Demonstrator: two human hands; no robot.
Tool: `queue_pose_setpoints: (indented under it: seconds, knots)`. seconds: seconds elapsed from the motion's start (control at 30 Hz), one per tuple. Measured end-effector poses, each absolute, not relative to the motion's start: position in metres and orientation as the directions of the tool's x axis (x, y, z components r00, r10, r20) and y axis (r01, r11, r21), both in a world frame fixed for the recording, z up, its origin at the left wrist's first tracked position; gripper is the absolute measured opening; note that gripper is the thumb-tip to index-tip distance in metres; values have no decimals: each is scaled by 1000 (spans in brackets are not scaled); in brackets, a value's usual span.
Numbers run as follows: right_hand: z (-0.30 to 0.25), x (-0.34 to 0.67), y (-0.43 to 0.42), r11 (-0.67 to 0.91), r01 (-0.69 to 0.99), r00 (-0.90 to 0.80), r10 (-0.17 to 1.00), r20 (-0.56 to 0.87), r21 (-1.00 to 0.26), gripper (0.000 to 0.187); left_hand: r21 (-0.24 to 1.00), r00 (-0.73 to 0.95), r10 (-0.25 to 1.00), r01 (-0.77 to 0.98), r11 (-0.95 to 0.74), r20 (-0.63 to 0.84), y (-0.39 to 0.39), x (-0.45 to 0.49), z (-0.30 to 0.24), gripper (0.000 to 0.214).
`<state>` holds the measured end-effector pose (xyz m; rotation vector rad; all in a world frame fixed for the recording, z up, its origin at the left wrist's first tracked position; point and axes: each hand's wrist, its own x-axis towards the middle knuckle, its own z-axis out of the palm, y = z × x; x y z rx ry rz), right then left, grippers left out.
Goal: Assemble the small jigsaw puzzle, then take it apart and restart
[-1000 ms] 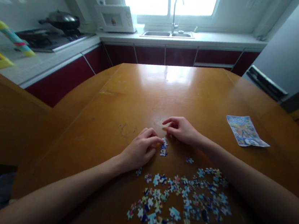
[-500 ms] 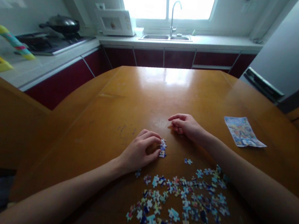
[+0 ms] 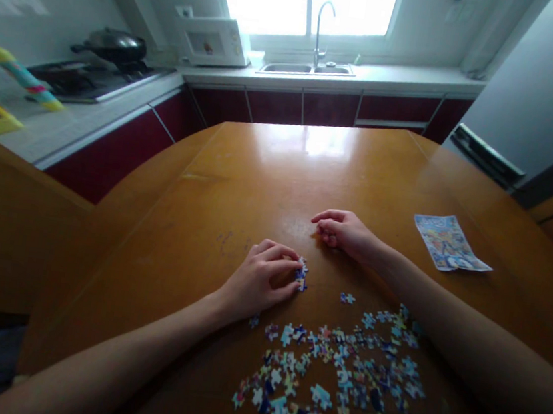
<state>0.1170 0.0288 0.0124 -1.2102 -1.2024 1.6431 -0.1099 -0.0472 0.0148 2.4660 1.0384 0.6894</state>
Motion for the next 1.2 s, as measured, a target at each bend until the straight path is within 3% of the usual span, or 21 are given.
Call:
queue_pose_setpoints:
  seconds: [0.53,0.8,1.03,1.2]
  knots:
    - [7,119,31,-254,-65,-289,931,-225,-965,9,504,675,696,525,-686,246,-50,-108,23,19]
    - [9,119,30,-258,-62,-283,931,-231,-964,9,569,632,727,504,-649,269,-50,-108,24,21]
    - [10,118,30,-269,-56,-274,930,-244,-962,7,473,659,718,570,-671,225,-50,-109,23,30]
    - [10,118,29,-265,-58,-276,931,-240,-962,7,487,682,698,544,-683,218,-50,-109,22,30]
